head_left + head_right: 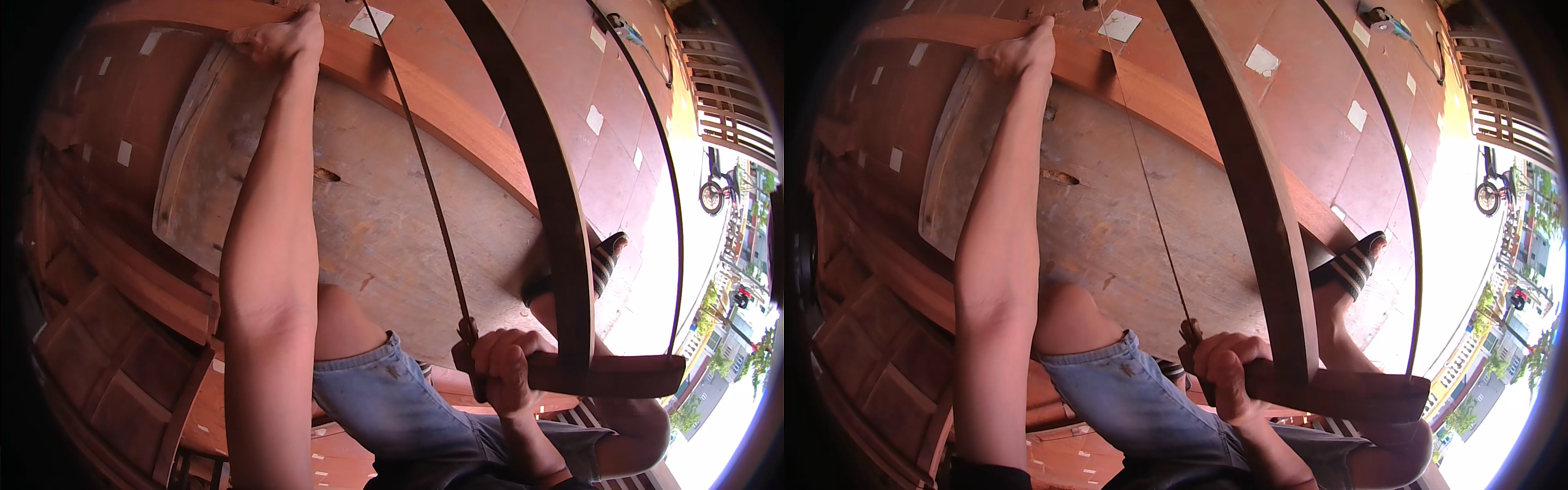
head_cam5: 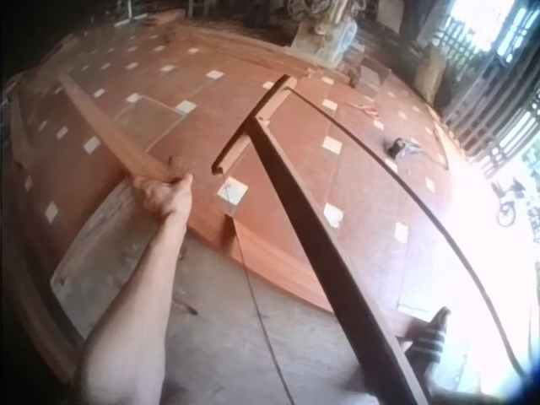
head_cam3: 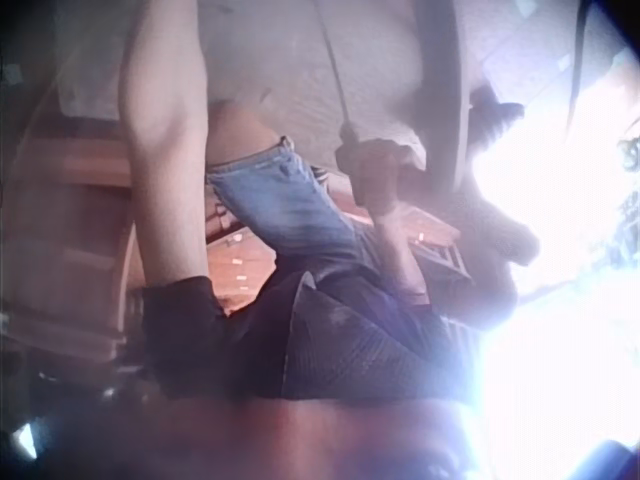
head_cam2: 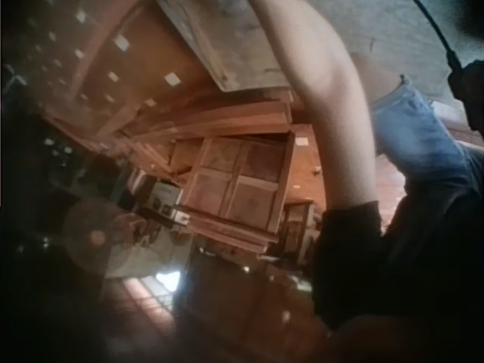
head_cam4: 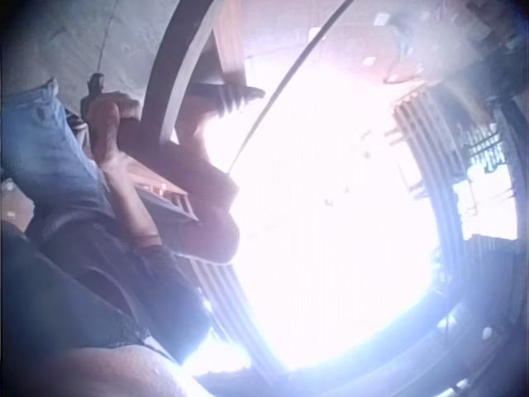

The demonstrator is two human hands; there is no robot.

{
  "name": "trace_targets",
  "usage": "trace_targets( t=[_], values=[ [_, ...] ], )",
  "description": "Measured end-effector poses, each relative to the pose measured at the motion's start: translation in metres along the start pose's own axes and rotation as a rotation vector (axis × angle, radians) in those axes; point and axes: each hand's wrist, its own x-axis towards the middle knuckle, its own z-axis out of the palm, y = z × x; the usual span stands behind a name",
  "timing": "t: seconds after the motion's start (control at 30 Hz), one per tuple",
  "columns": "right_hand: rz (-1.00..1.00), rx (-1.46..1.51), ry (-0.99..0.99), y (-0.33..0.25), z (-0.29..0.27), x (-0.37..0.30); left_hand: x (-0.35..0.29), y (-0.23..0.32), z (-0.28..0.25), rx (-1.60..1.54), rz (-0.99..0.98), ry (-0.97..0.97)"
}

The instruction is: The person sits on the floor and uses a hand saw to cut a long wooden plank into smaller pieces. They position the plank, saw through it, and then separate the cut sections.

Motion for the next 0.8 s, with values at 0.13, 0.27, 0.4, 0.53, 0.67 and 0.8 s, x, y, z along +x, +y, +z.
trace_targets(
  t=[0.13, 0.27, 0.4, 0.53, 0.67, 0.8],
  values=[
    [0.010, 0.021, 0.092, 0.040, 0.057, 0.122, 0.010, -0.008, 0.007, -0.005, 0.040, 0.045],
    [0.041, -0.065, 0.052, 0.021, 0.066, 0.162, -0.007, 0.007, 0.002, 0.014, 0.013, -0.039],
    [0.083, -0.087, -0.034, -0.040, 0.077, 0.185, 0.004, 0.001, 0.006, 0.000, 0.102, 0.049],
    [0.005, -0.303, -0.029, -0.111, 0.052, 0.194, 0.000, -0.002, 0.003, 0.051, 0.091, 0.017],
    [0.009, -0.631, -0.065, -0.163, 0.004, 0.190, -0.009, 0.007, -0.010, 0.297, 0.281, 0.186],
    [0.063, -0.729, -0.037, -0.179, -0.050, 0.190, -0.122, 0.023, -0.011, 0.066, 1.080, -0.043]
  ],
)
